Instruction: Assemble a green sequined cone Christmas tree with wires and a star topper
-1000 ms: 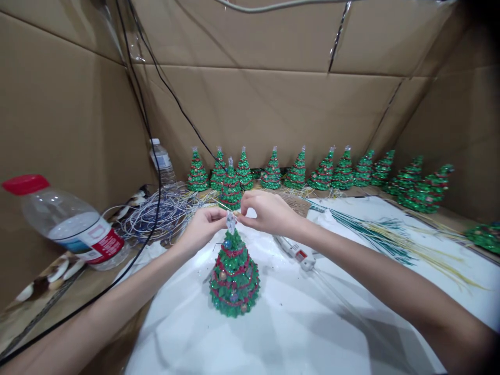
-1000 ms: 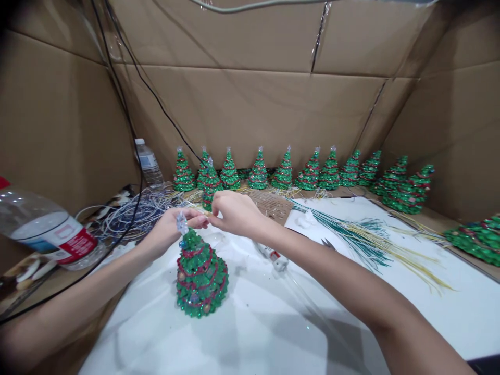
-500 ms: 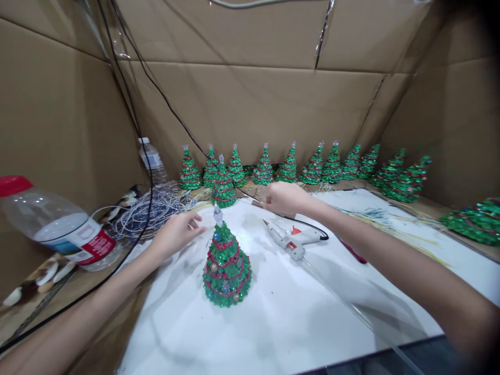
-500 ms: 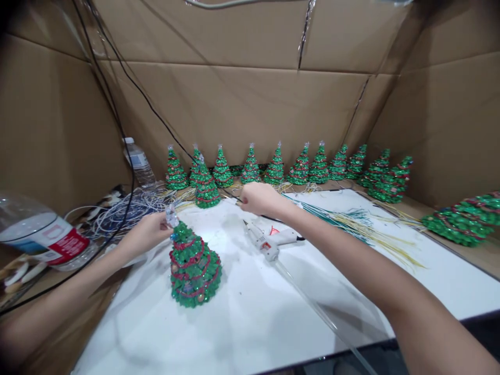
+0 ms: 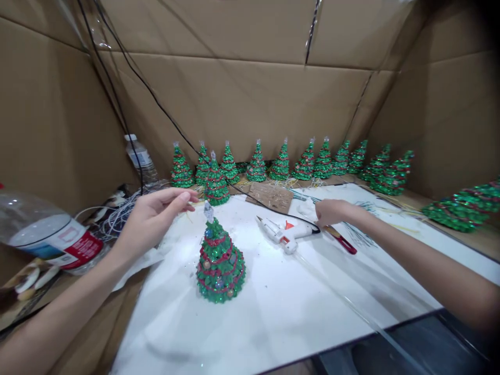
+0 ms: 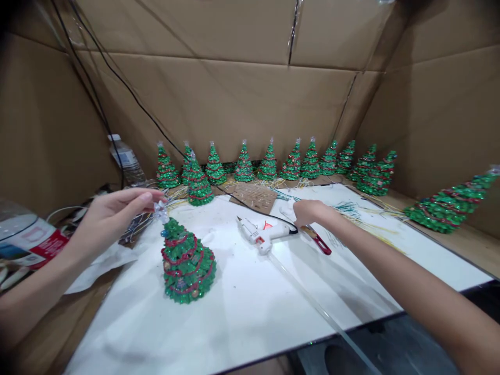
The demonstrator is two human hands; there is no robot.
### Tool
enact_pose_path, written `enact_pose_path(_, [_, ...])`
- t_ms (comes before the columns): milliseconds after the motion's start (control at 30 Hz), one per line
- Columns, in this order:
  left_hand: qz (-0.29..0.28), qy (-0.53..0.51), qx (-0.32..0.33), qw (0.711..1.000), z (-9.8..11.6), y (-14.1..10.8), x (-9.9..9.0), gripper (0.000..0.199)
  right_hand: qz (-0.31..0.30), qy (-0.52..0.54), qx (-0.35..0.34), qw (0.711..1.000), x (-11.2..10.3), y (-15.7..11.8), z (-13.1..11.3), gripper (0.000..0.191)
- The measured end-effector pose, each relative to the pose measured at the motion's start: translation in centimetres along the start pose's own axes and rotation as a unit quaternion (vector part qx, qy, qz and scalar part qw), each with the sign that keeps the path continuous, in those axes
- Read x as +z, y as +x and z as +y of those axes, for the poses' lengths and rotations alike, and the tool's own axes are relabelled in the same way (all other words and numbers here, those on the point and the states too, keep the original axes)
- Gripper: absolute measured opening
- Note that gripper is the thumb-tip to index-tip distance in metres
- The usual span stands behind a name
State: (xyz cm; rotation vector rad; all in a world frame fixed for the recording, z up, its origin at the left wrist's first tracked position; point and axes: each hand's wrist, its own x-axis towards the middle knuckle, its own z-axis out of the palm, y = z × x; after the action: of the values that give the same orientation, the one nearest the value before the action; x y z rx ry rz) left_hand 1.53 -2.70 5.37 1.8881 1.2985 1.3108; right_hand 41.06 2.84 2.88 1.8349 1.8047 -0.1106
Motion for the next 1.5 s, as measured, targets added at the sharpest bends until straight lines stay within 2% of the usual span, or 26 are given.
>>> enact_pose_path(100, [-0.005,-0.065,0.045,0.997,2.2,-0.9,0.4,0.025,0.02,0.002,-0.012,1.0,0.5,-0.2,0.2,0.027])
enact_pose_path(167, [-0.014,-0.08,0.071,0.994,3.0,-1.4,0.5,0.023,0.062,0.006,-0.042,0.997,0.6,-0.8,0.0,0.027])
enact_pose_path(200, [-0.024,-0.079,0.08,0.993,3.2,-1.6,0.4,0.023,0.087,0.01,-0.068,0.994,0.7,-1.2,-0.3,0.031])
enact_pose_path(300, [-0.066,-0.057,0.1,0.991,3.6,-1.9,0.2,0.023,0.149,0.027,-0.184,0.971,1.2,-2.6,-1.7,0.059])
enact_pose_path(367, [-0.093,-0.032,0.116,0.988,3.8,-1.8,0.1,0.022,0.175,0.03,-0.255,0.95,1.7,-3.1,-2.9,0.066])
enact_pose_path(467, [-0.114,-0.008,0.132,0.985,4.2,-1.8,0.3,0.015,0.213,0.024,-0.308,0.927,2.7,-2.9,-4.4,0.055])
enact_pose_path(567, [-0.103,-0.006,0.123,0.987,4.5,-1.7,0.5,0.008,0.251,0.021,-0.325,0.912,3.5,-2.1,-5.0,0.04])
enact_pose_path(633, [-0.094,-0.007,0.111,0.989,4.5,-1.7,0.6,0.007,0.276,0.019,-0.334,0.901,4.0,-1.7,-4.9,0.036])
enact_pose_path(733, [-0.126,-0.017,0.112,0.986,4.1,-1.8,0.4,0.012,0.315,0.017,-0.351,0.882,4.7,-1.3,-4.3,0.038])
enact_pose_path(900, [-0.24,-0.01,0.143,0.96,3.0,-2.1,-0.3,0.052,0.393,0.021,-0.378,0.838,5.2,-0.9,-3.5,0.036])
enact_pose_path(1000, [-0.245,0.002,0.144,0.959,2.4,-2.3,-0.2,0.055,0.445,0.037,-0.378,0.811,4.9,-1.1,-3.1,0.036])
enact_pose_path(1100, [-0.22,0.009,0.145,0.965,2.1,-2.4,0.3,0.049,0.503,0.077,-0.362,0.781,4.1,-1.9,-2.8,0.038])
enact_pose_path(1233, [-0.184,0.023,0.134,0.974,2.1,-2.6,1.1,0.051,0.55,0.215,-0.326,0.738,2.9,-3.4,-3.1,0.028])
enact_pose_path(1400, [-0.162,0.055,0.113,0.979,3.2,-3.0,1.8,0.048,0.573,0.347,-0.227,0.707,1.6,-3.8,-5.2,0.022])
enact_pose_path(1467, [-0.161,0.09,0.106,0.977,3.9,-3.0,1.9,0.05,0.575,0.422,-0.173,0.679,0.8,-4.1,-6.5,0.02])
enact_pose_path(1500, [-0.16,0.109,0.106,0.975,4.2,-3.0,1.9,0.051,0.563,0.484,-0.143,0.655,0.3,-4.3,-7.1,0.02])
